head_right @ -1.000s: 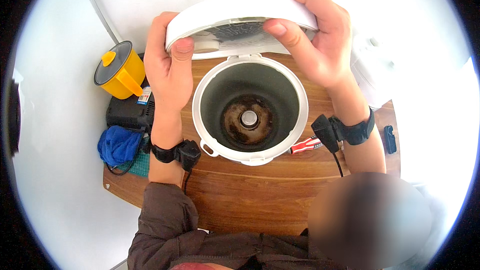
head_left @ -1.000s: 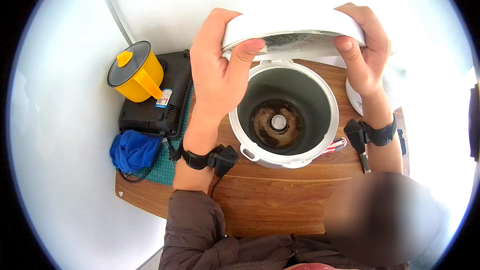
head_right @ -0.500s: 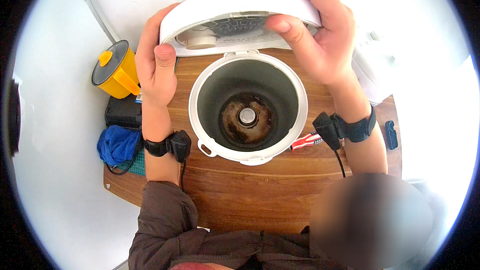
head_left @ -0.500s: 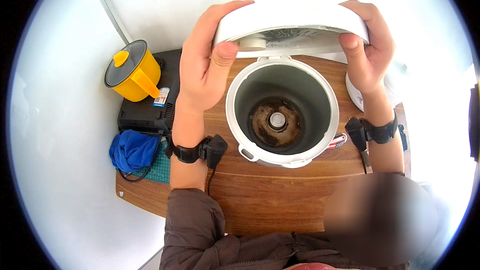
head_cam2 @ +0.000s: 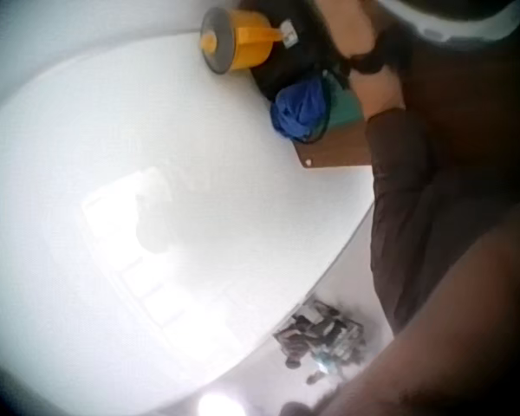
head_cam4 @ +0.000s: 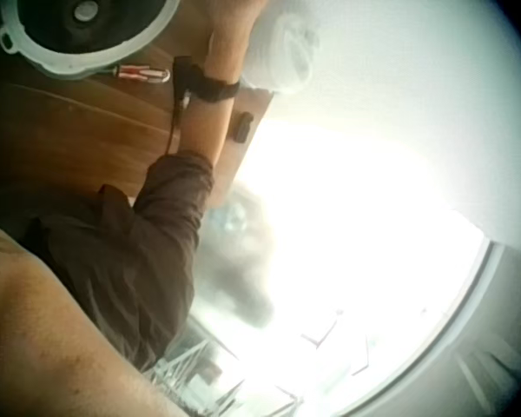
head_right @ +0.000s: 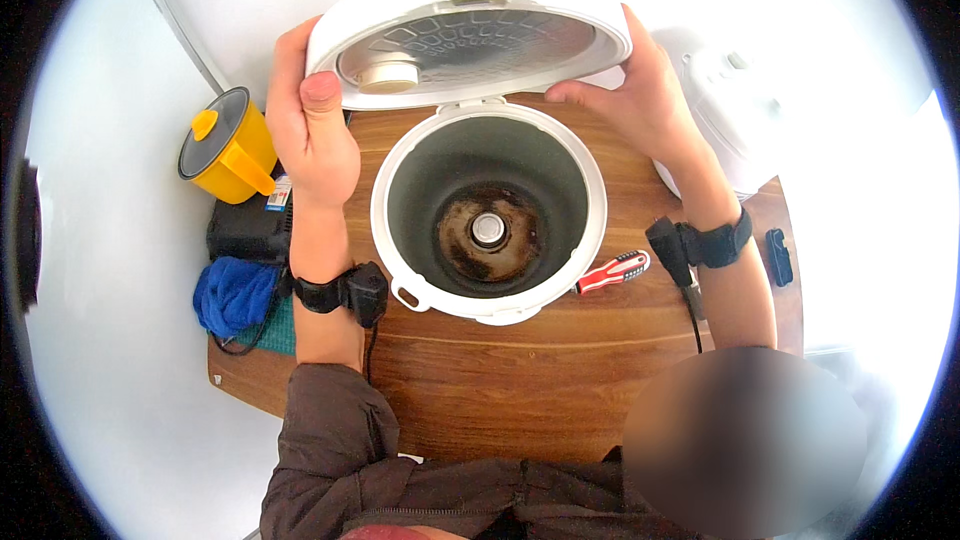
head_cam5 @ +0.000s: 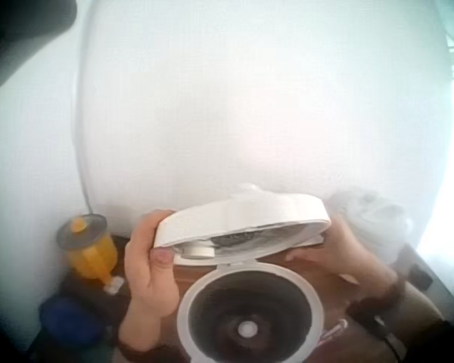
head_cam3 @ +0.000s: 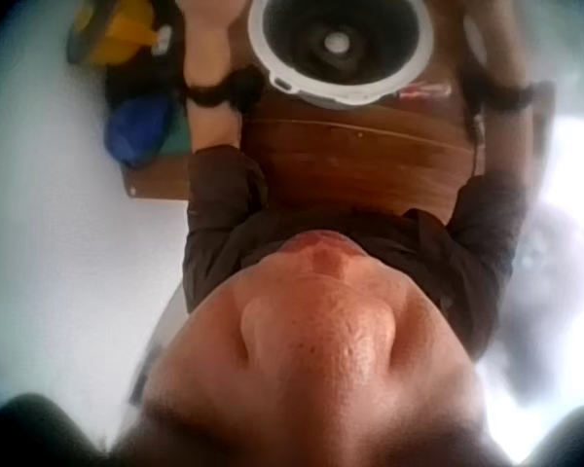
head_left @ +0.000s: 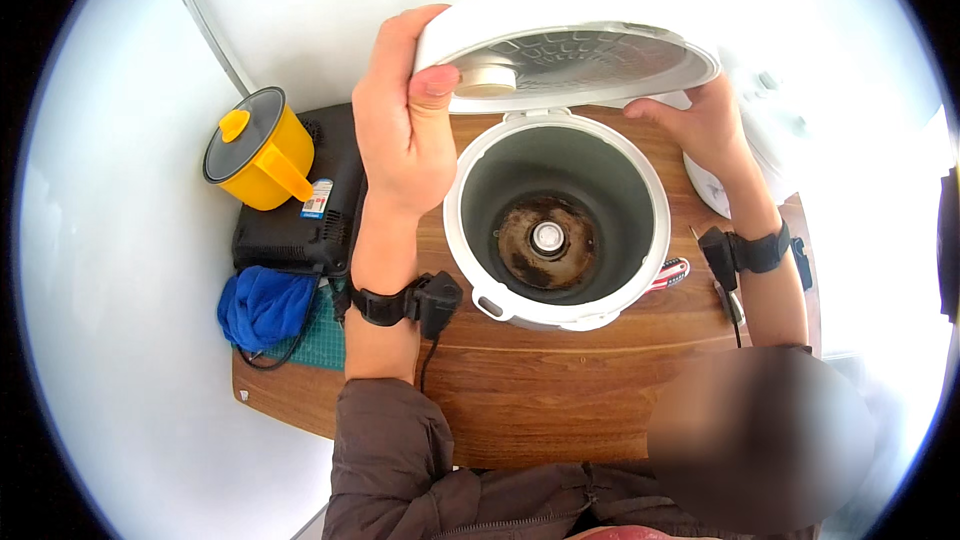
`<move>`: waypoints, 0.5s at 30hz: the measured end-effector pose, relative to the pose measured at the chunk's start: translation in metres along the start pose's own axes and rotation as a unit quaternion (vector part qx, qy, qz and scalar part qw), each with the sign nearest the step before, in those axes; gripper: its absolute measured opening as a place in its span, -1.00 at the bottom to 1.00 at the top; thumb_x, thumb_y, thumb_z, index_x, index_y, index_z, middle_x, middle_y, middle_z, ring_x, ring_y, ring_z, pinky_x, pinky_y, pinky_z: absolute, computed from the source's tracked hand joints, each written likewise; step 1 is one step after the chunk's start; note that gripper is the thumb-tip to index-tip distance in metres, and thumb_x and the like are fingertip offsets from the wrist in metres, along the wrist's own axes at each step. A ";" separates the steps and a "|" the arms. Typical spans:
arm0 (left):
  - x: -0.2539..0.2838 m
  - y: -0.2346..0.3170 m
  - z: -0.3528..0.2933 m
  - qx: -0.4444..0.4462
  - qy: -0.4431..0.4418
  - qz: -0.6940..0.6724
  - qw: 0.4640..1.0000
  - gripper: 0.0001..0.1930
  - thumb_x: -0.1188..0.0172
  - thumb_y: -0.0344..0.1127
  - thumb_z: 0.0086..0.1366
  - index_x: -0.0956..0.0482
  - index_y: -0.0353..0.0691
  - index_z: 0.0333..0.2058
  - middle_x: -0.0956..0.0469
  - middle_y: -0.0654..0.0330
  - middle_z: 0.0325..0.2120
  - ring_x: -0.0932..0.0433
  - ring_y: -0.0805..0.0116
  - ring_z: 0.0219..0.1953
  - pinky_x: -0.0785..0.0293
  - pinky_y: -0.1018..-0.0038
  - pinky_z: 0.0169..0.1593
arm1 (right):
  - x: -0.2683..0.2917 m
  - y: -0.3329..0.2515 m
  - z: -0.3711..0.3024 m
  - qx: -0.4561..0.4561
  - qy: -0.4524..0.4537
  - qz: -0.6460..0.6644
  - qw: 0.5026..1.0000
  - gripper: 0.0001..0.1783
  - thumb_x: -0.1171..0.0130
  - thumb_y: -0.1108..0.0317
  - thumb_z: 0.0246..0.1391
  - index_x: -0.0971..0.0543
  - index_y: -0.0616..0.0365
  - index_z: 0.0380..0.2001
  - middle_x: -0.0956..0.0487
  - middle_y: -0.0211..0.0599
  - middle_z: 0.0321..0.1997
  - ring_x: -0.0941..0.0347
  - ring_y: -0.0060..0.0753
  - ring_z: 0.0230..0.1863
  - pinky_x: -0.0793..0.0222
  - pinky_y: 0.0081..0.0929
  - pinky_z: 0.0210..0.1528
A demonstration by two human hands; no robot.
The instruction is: The person assembles a white rice cooker by attaching the inner lid, securing the outer lid with a screwdriver, and installing the steam vent. They then place the main lid on the cooker and open it to reveal the inner pot.
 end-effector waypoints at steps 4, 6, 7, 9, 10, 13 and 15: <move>-0.001 0.000 -0.002 -0.014 0.012 0.015 1.000 -0.38 0.09 0.15 0.58 -0.45 -0.43 0.10 -0.57 0.12 -0.11 -0.50 0.39 -0.06 -0.39 0.49 0.06 | -0.006 0.014 -0.003 -0.075 0.022 0.012 0.997 -0.37 -0.54 0.35 0.00 -0.50 0.12 0.14 -0.71 -0.25 0.02 -0.65 -0.30 0.07 -0.53 -0.33 0.10; -0.002 0.002 -0.001 -0.051 0.040 0.020 0.998 -0.44 0.08 0.11 0.58 -0.49 -0.38 0.04 -0.58 0.12 -0.22 -0.52 0.38 -0.21 -0.43 0.49 -0.09 | -0.008 0.008 -0.004 -0.062 0.039 -0.023 0.997 -0.40 -0.53 0.35 0.01 -0.51 0.13 0.12 -0.73 -0.22 -0.03 -0.68 -0.25 0.03 -0.55 -0.31 0.07; -0.001 0.004 -0.001 -0.070 0.054 0.024 0.996 -0.47 0.08 0.09 0.58 -0.51 -0.36 0.01 -0.58 0.12 -0.28 -0.53 0.37 -0.28 -0.45 0.49 -0.16 | -0.009 0.006 -0.004 -0.054 0.046 -0.039 0.997 -0.41 -0.53 0.35 0.01 -0.51 0.14 0.10 -0.73 -0.20 -0.05 -0.69 -0.22 0.02 -0.56 -0.31 0.06; -0.003 0.004 -0.002 -0.068 0.061 0.025 0.996 -0.46 0.08 0.11 0.58 -0.51 -0.36 0.00 -0.59 0.12 -0.28 -0.53 0.37 -0.29 -0.44 0.50 -0.17 | -0.011 0.007 -0.007 -0.054 0.059 -0.054 0.995 -0.43 -0.52 0.34 0.02 -0.51 0.15 0.09 -0.74 -0.18 -0.08 -0.70 -0.19 0.00 -0.57 -0.30 0.04; -0.003 0.004 -0.002 -0.067 0.065 0.024 0.995 -0.45 0.09 0.11 0.58 -0.51 -0.36 0.00 -0.59 0.13 -0.28 -0.53 0.37 -0.29 -0.44 0.50 -0.17 | -0.010 0.008 -0.008 -0.053 0.066 -0.063 0.994 -0.43 -0.52 0.34 0.03 -0.50 0.15 0.08 -0.74 -0.17 -0.09 -0.71 -0.17 -0.02 -0.57 -0.30 0.03; -0.004 0.002 -0.006 -0.021 0.040 0.005 0.999 -0.36 0.10 0.16 0.58 -0.45 -0.44 0.11 -0.57 0.12 -0.11 -0.51 0.39 -0.06 -0.40 0.48 0.06 | -0.012 0.006 -0.009 -0.053 0.079 -0.046 0.994 -0.43 -0.52 0.33 0.03 -0.50 0.16 0.08 -0.74 -0.14 -0.08 -0.70 -0.15 0.00 -0.56 -0.29 0.05; -0.002 0.003 -0.004 -0.021 0.020 0.015 0.999 -0.34 0.09 0.18 0.57 -0.44 -0.44 0.14 -0.57 0.11 -0.07 -0.51 0.38 -0.03 -0.39 0.47 0.09 | -0.012 0.002 -0.007 -0.056 0.075 -0.041 0.995 -0.43 -0.51 0.34 0.04 -0.49 0.16 0.10 -0.74 -0.14 -0.08 -0.69 -0.14 0.01 -0.56 -0.30 0.06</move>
Point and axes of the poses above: each hand's wrist, its own z-axis towards the middle knuckle, its own x-axis out of the back of the hand, y = z × x, the point moved 7 cm from there along z, towards the middle knuckle
